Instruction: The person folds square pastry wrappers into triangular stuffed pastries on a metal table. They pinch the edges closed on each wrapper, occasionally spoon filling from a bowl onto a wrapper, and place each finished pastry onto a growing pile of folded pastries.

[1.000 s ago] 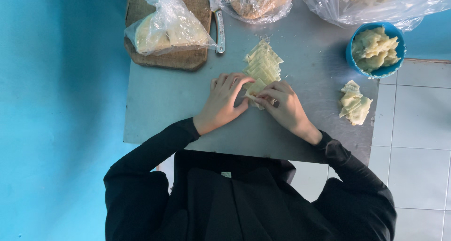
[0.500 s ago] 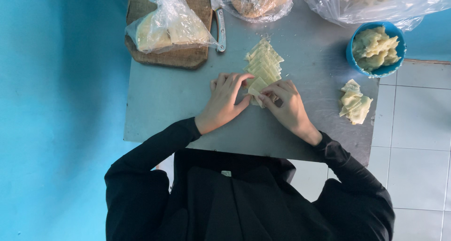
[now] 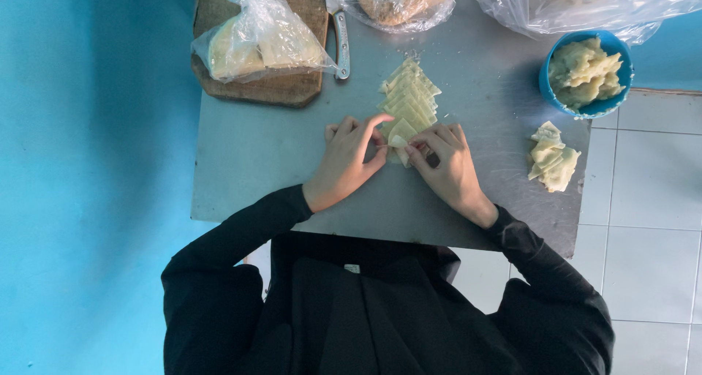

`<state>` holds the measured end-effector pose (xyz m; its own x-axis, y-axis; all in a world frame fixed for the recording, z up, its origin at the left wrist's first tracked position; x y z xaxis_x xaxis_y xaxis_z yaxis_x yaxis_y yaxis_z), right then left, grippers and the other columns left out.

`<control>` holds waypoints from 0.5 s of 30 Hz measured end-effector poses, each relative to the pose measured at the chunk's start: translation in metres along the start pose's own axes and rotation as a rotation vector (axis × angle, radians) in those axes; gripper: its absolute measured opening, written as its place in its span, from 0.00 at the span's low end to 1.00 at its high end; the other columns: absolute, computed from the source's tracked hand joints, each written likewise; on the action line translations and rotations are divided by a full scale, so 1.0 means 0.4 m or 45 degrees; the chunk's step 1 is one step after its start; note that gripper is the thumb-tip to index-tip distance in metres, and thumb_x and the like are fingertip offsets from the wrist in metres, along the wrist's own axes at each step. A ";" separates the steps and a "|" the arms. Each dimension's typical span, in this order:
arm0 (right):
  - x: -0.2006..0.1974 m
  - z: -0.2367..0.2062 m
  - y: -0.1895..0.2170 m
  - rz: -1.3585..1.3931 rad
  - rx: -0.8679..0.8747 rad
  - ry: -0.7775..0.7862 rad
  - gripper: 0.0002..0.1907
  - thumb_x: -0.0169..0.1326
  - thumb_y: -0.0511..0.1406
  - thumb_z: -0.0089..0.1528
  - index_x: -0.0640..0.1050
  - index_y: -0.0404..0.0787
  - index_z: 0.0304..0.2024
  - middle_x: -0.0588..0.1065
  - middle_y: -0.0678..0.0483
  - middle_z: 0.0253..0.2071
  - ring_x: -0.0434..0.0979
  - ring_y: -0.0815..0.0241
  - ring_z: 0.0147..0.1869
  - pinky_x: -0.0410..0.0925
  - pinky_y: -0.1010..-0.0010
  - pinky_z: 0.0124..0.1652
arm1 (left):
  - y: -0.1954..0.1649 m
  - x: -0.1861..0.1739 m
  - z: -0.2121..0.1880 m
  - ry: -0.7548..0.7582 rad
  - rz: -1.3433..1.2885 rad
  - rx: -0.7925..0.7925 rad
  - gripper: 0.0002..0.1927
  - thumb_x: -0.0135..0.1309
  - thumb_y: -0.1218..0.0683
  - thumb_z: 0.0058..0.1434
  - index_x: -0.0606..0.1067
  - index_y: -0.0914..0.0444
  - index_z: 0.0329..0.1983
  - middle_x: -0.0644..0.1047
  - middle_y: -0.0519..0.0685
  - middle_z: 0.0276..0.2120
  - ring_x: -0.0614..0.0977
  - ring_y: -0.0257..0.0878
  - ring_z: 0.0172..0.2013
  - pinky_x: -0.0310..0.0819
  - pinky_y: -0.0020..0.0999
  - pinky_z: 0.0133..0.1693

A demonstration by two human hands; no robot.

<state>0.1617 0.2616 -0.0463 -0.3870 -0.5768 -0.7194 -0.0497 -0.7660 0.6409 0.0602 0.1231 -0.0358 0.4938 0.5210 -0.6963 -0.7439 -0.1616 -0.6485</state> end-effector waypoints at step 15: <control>0.010 0.007 -0.018 -0.103 0.009 -0.049 0.07 0.63 0.31 0.62 0.80 0.37 0.41 0.75 0.52 0.42 0.68 0.51 0.48 0.67 0.63 0.49 | 0.016 -0.003 0.002 -0.032 0.164 0.021 0.27 0.60 0.58 0.63 0.68 0.53 0.65 0.73 0.45 0.43 0.71 0.42 0.47 0.56 0.44 0.52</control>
<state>0.1581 0.2657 -0.0530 -0.4165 -0.5017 -0.7582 -0.0888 -0.8075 0.5831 0.0544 0.1219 -0.0390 0.3822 0.5176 -0.7656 -0.8080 -0.2148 -0.5486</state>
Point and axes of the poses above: each hand's wrist, its own z-axis towards the middle knuckle, its own x-axis out of the palm, y = z × x, the point moved 8 cm from there along z, towards the middle knuckle
